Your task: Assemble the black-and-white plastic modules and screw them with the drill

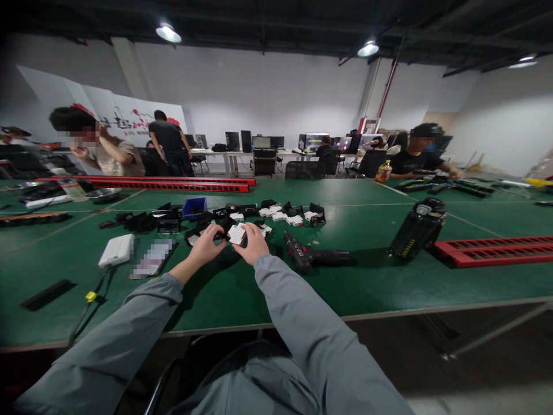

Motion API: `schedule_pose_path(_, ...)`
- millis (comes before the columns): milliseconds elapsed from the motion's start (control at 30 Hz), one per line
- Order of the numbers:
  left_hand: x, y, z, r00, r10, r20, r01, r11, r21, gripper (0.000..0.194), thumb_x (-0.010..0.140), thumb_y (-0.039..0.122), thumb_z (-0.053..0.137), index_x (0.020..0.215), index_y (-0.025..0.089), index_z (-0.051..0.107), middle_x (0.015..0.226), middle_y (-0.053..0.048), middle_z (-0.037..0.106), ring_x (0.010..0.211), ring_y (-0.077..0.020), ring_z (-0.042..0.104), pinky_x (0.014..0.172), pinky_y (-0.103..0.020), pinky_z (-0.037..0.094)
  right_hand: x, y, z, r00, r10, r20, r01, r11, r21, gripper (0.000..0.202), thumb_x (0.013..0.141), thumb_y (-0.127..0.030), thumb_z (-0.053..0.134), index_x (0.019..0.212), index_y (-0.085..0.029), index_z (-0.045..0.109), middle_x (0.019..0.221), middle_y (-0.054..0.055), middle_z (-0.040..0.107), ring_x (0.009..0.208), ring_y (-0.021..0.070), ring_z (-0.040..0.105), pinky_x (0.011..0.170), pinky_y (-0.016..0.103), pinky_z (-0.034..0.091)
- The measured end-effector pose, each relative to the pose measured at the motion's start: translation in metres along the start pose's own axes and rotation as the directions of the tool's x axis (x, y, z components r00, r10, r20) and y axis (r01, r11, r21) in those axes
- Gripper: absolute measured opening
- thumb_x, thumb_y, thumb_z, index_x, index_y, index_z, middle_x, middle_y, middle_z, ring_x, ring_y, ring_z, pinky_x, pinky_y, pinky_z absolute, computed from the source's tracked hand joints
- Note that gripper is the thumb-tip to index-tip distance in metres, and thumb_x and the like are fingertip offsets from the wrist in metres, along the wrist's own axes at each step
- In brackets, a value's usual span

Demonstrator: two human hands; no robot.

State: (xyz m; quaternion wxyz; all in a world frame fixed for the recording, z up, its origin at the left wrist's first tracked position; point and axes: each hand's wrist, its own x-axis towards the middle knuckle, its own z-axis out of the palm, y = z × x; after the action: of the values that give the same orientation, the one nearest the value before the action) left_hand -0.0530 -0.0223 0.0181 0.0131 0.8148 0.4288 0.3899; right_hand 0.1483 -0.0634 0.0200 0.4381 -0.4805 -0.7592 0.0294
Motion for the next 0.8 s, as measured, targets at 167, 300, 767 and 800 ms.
schedule_pose_path(167, -0.002, 0.012, -0.004, 0.991, 0.115, 0.07, -0.115, 0.993, 0.006, 0.024, 0.078, 0.021, 0.054, 0.102, 0.024, 0.053, 0.11, -0.006, 0.056, 0.095, -0.0209, 0.062, 0.081, -0.034, 0.052, 0.001, 0.004, 0.002, 1.0, 0.008, -0.006, -0.007, 1.0, 0.009, 0.058, 0.076, -0.032, 0.066, 0.129, -0.018, 0.047, 0.137, 0.011, 0.044, 0.133, 0.0229, 0.037, 0.114, 0.037, 0.031)
schedule_pose_path(300, -0.007, 0.019, -0.005, 0.99, 0.116, 0.075, -0.112, 0.992, -0.066, 0.03, 0.079, 0.023, 0.056, 0.108, 0.024, 0.053, 0.118, -0.009, 0.052, 0.102, -0.0227, 0.06, 0.085, -0.036, 0.052, 0.001, 0.006, 0.006, 1.0, -0.014, -0.016, 0.014, 0.999, 0.037, 0.06, 0.073, -0.031, 0.068, 0.128, -0.017, 0.047, 0.135, 0.011, 0.045, 0.131, 0.0227, 0.039, 0.113, 0.035, 0.032)
schedule_pose_path(767, 0.002, -0.014, 0.019, 0.913, -0.364, 0.184, 0.399, 0.7, -0.592, 0.035, 0.082, 0.045, 0.053, 0.101, 0.016, 0.06, 0.097, -0.007, 0.064, 0.089, -0.0209, 0.06, 0.073, -0.031, 0.048, -0.003, -0.003, 0.003, 0.961, -0.272, 0.055, 0.263, 0.956, 0.131, 0.067, 0.073, -0.03, 0.071, 0.134, -0.018, 0.044, 0.138, 0.013, 0.046, 0.131, 0.0262, 0.04, 0.113, 0.042, 0.032)
schedule_pose_path(800, 0.001, -0.014, 0.02, 0.911, -0.357, 0.206, 0.406, 0.689, -0.601, 0.037, 0.082, 0.046, 0.052, 0.104, 0.016, 0.061, 0.1, -0.007, 0.065, 0.091, -0.0213, 0.06, 0.075, -0.031, 0.048, -0.003, -0.003, 0.003, 0.956, -0.284, 0.073, 0.273, 0.953, 0.128, 0.069, 0.073, -0.029, 0.072, 0.135, -0.018, 0.043, 0.138, 0.013, 0.046, 0.131, 0.0265, 0.04, 0.113, 0.043, 0.032)
